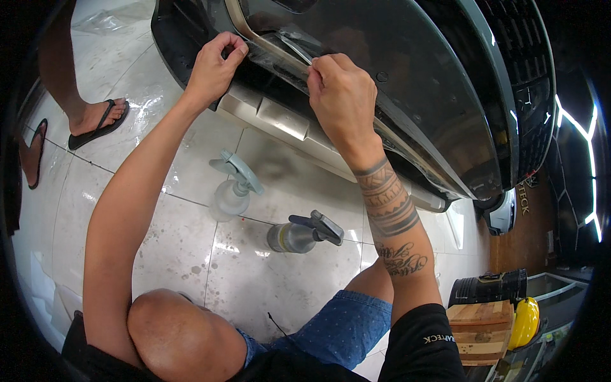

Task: The person kneels on the floor and applies a clear protective film to the lower section of a car's front bumper. They use a squeegee tool to smooth the film and a spray bottle to apply liquid, while another person assists on the opposite side.

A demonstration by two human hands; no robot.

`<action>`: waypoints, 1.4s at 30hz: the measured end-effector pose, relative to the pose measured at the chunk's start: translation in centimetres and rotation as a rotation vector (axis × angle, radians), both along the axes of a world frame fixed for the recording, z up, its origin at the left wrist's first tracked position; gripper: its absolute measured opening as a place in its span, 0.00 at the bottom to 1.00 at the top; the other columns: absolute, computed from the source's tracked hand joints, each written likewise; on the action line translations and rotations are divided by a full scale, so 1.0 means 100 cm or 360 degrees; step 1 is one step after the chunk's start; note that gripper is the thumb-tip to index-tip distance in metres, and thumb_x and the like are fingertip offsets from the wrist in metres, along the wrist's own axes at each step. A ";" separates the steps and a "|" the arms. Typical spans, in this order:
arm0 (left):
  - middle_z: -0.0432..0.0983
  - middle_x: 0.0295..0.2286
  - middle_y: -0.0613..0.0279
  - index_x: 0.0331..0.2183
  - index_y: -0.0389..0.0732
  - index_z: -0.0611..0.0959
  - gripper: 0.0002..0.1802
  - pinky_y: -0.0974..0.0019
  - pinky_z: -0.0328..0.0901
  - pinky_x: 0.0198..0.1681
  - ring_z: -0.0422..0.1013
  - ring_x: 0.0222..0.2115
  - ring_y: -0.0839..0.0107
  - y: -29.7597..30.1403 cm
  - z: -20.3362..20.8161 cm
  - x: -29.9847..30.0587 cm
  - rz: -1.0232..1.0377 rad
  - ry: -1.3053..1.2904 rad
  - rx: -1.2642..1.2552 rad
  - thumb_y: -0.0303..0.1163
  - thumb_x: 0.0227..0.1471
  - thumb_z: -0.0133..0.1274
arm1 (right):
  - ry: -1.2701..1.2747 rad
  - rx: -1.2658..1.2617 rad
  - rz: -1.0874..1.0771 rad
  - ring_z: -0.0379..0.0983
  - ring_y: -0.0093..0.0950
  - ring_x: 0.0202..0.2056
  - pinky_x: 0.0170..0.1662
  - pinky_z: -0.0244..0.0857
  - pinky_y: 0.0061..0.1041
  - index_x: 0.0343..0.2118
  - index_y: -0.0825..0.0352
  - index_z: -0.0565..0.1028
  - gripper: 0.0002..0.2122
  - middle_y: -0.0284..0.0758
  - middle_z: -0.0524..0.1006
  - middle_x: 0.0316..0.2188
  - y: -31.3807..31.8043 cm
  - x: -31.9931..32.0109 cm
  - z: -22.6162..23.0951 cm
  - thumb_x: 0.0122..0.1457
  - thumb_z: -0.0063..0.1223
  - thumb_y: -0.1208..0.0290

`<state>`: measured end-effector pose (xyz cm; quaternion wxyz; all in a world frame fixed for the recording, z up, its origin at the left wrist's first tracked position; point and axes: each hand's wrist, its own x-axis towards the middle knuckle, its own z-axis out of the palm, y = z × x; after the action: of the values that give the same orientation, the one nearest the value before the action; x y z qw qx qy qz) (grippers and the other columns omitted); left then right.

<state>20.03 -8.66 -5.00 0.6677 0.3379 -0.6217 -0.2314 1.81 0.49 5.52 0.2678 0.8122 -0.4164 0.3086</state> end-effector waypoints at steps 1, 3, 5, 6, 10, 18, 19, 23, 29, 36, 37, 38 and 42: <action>0.71 0.23 0.61 0.31 0.34 0.77 0.13 0.68 0.62 0.30 0.65 0.25 0.73 -0.001 -0.001 0.001 0.0015 -0.0001 -0.0026 0.36 0.54 0.52 | -0.0012 0.0001 0.0010 0.74 0.40 0.24 0.28 0.67 0.33 0.24 0.67 0.76 0.02 0.38 0.77 0.26 -0.001 0.000 -0.001 0.49 0.57 0.75; 0.71 0.23 0.60 0.31 0.34 0.76 0.13 0.68 0.62 0.30 0.65 0.25 0.72 -0.001 -0.001 0.002 0.0040 0.0001 -0.0081 0.36 0.54 0.51 | -0.0021 -0.0004 0.0026 0.74 0.40 0.25 0.28 0.68 0.33 0.25 0.67 0.77 0.02 0.38 0.77 0.27 -0.001 0.000 -0.001 0.49 0.57 0.75; 0.72 0.24 0.60 0.31 0.34 0.76 0.13 0.68 0.62 0.30 0.65 0.25 0.72 -0.001 -0.002 0.002 0.0015 0.0003 -0.0035 0.36 0.54 0.51 | -0.0018 -0.0013 0.0040 0.74 0.40 0.25 0.28 0.68 0.33 0.25 0.67 0.77 0.02 0.38 0.77 0.27 -0.001 -0.001 -0.001 0.49 0.57 0.75; 0.72 0.24 0.60 0.31 0.34 0.76 0.12 0.68 0.62 0.30 0.66 0.25 0.72 0.000 -0.001 0.002 0.0002 0.0003 -0.0012 0.36 0.54 0.51 | -0.0019 -0.0017 0.0044 0.74 0.40 0.25 0.28 0.68 0.33 0.25 0.67 0.77 0.02 0.38 0.77 0.27 -0.001 -0.002 -0.001 0.49 0.57 0.75; 0.73 0.24 0.59 0.31 0.34 0.76 0.12 0.68 0.62 0.30 0.67 0.26 0.71 0.001 -0.002 0.001 0.0011 -0.0021 0.0013 0.36 0.54 0.51 | -0.0038 -0.0008 0.0047 0.74 0.39 0.25 0.28 0.68 0.32 0.25 0.68 0.77 0.02 0.38 0.77 0.28 0.001 -0.007 -0.002 0.49 0.58 0.76; 0.73 0.25 0.59 0.31 0.34 0.76 0.13 0.68 0.63 0.33 0.67 0.27 0.70 0.006 -0.001 0.002 -0.0011 -0.0046 0.0148 0.36 0.53 0.52 | -0.0071 0.0014 0.0049 0.75 0.38 0.25 0.29 0.68 0.31 0.25 0.68 0.76 0.02 0.37 0.78 0.29 0.008 -0.017 -0.001 0.48 0.58 0.77; 0.73 0.25 0.59 0.31 0.34 0.76 0.13 0.68 0.63 0.33 0.67 0.27 0.70 0.005 -0.002 0.001 0.0014 -0.0047 0.0108 0.36 0.53 0.52 | -0.0071 0.0003 0.0053 0.75 0.37 0.25 0.29 0.68 0.31 0.25 0.68 0.76 0.02 0.37 0.78 0.29 0.008 -0.018 -0.001 0.48 0.58 0.77; 0.73 0.25 0.59 0.31 0.34 0.76 0.13 0.67 0.63 0.33 0.67 0.27 0.70 0.004 -0.006 -0.001 0.0056 -0.0055 0.0066 0.36 0.53 0.52 | -0.0058 -0.0033 0.0086 0.75 0.37 0.25 0.29 0.69 0.30 0.25 0.68 0.76 0.02 0.37 0.78 0.29 0.008 -0.026 -0.003 0.48 0.58 0.77; 0.73 0.26 0.57 0.30 0.35 0.76 0.11 0.65 0.63 0.34 0.68 0.28 0.66 0.007 -0.003 -0.001 0.0068 -0.0066 0.0152 0.34 0.51 0.52 | -0.0084 -0.0035 0.0117 0.75 0.37 0.25 0.29 0.69 0.30 0.25 0.68 0.76 0.02 0.37 0.78 0.30 0.012 -0.033 -0.002 0.48 0.58 0.78; 0.73 0.27 0.56 0.29 0.35 0.77 0.11 0.65 0.63 0.34 0.68 0.28 0.65 0.015 -0.004 0.002 0.0061 -0.0087 0.0225 0.34 0.50 0.52 | -0.0106 -0.0015 0.0117 0.75 0.36 0.26 0.29 0.69 0.30 0.25 0.67 0.76 0.02 0.36 0.78 0.31 0.017 -0.045 -0.004 0.48 0.58 0.78; 0.73 0.27 0.56 0.29 0.34 0.76 0.11 0.65 0.63 0.34 0.68 0.28 0.65 0.016 -0.004 0.003 0.0072 -0.0101 0.0212 0.33 0.50 0.52 | -0.0109 -0.0009 0.0120 0.75 0.36 0.26 0.29 0.69 0.30 0.25 0.67 0.76 0.02 0.36 0.78 0.31 0.018 -0.047 -0.005 0.48 0.58 0.78; 0.73 0.27 0.56 0.29 0.34 0.76 0.11 0.65 0.63 0.34 0.68 0.28 0.66 0.017 -0.004 0.003 0.0083 -0.0116 0.0200 0.33 0.50 0.52 | -0.0113 -0.0002 0.0123 0.75 0.36 0.26 0.29 0.69 0.29 0.25 0.67 0.76 0.02 0.36 0.78 0.31 0.018 -0.049 -0.005 0.48 0.58 0.78; 0.68 0.21 0.67 0.29 0.36 0.75 0.10 0.71 0.59 0.30 0.62 0.25 0.78 0.019 -0.008 0.004 0.0095 -0.0109 0.0154 0.34 0.54 0.52 | -0.0089 -0.0036 0.0117 0.75 0.36 0.25 0.29 0.69 0.30 0.26 0.67 0.76 0.03 0.36 0.78 0.31 0.022 -0.052 -0.003 0.48 0.58 0.77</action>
<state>20.44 -6.78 -5.75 0.6356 0.3959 -0.6219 -0.2293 -3.43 2.70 5.18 0.2538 0.8149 -0.3900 0.3455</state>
